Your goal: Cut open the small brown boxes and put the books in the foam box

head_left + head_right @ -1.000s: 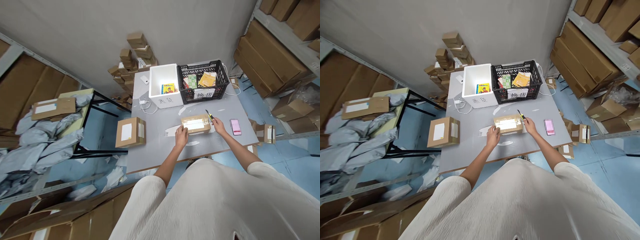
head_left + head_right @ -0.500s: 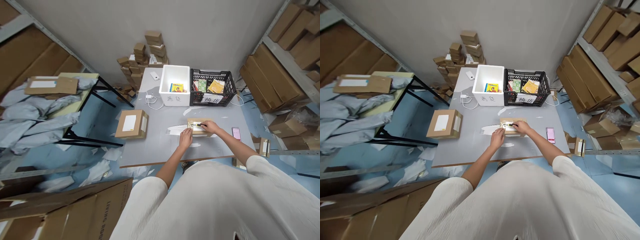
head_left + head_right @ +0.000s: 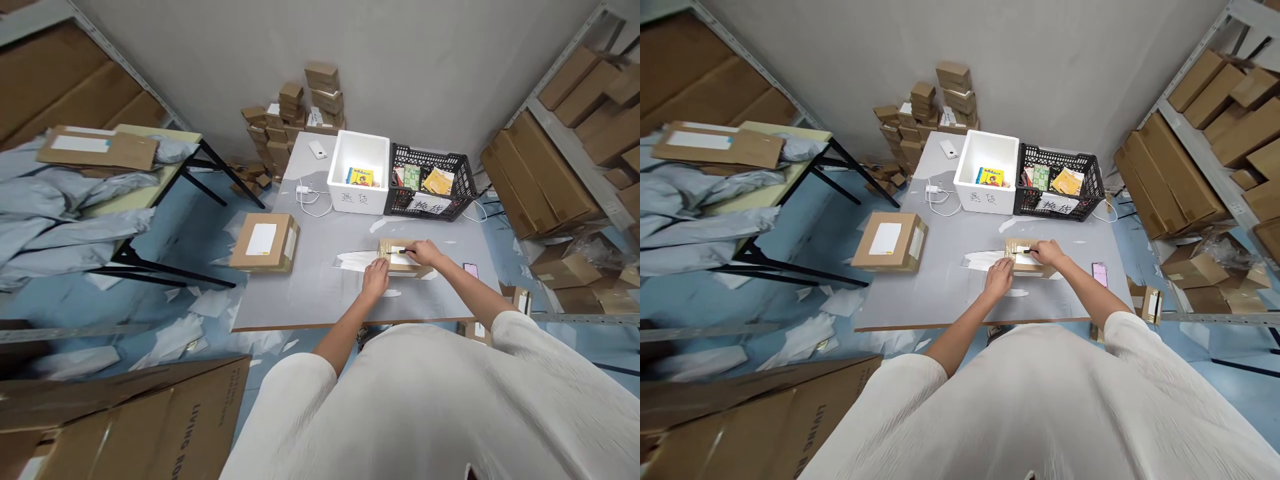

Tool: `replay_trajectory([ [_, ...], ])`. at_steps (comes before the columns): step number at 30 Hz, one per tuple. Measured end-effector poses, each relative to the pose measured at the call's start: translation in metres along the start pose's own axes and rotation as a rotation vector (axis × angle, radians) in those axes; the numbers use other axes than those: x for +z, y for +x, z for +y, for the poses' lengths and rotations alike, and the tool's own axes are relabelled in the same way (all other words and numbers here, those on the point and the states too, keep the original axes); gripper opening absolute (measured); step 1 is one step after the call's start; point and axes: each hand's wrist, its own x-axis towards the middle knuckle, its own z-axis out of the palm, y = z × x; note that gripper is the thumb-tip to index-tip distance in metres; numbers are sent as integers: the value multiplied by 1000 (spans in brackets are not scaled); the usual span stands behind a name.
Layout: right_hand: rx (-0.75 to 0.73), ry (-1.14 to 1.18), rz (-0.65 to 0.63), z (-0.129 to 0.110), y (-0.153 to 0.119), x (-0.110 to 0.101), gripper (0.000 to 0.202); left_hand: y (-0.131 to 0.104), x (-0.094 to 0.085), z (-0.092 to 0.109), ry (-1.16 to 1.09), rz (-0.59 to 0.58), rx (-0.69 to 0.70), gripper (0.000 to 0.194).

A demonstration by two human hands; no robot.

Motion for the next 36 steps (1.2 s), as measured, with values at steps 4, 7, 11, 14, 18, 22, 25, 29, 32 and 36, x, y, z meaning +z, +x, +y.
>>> replay_trajectory([
  [4,48,8,-48,20,-9,-6,31,0,-1,2,20,0,-2,62],
  [7,86,28,-50,39,-16,-7,30,0,-1,4,39,-1,-13,59],
  [11,135,23,-33,71,-32,-10,30,1,-2,6,68,-14,-30,56],
  [14,165,3,-32,96,-47,-12,29,2,-4,8,101,-29,-42,55],
  [18,192,42,-6,120,-64,-8,27,4,-5,12,146,-45,-73,54],
  [22,205,143,46,134,-76,2,28,11,-4,21,195,-41,-113,41],
  [25,211,210,60,140,-85,12,31,22,-2,25,224,-51,-157,32],
  [29,203,244,115,145,-94,23,35,40,2,30,253,-79,-173,29],
  [32,189,259,145,145,-100,29,38,54,7,38,217,-154,-69,37],
  [36,163,407,257,144,-112,36,42,73,15,59,157,-284,115,46],
])
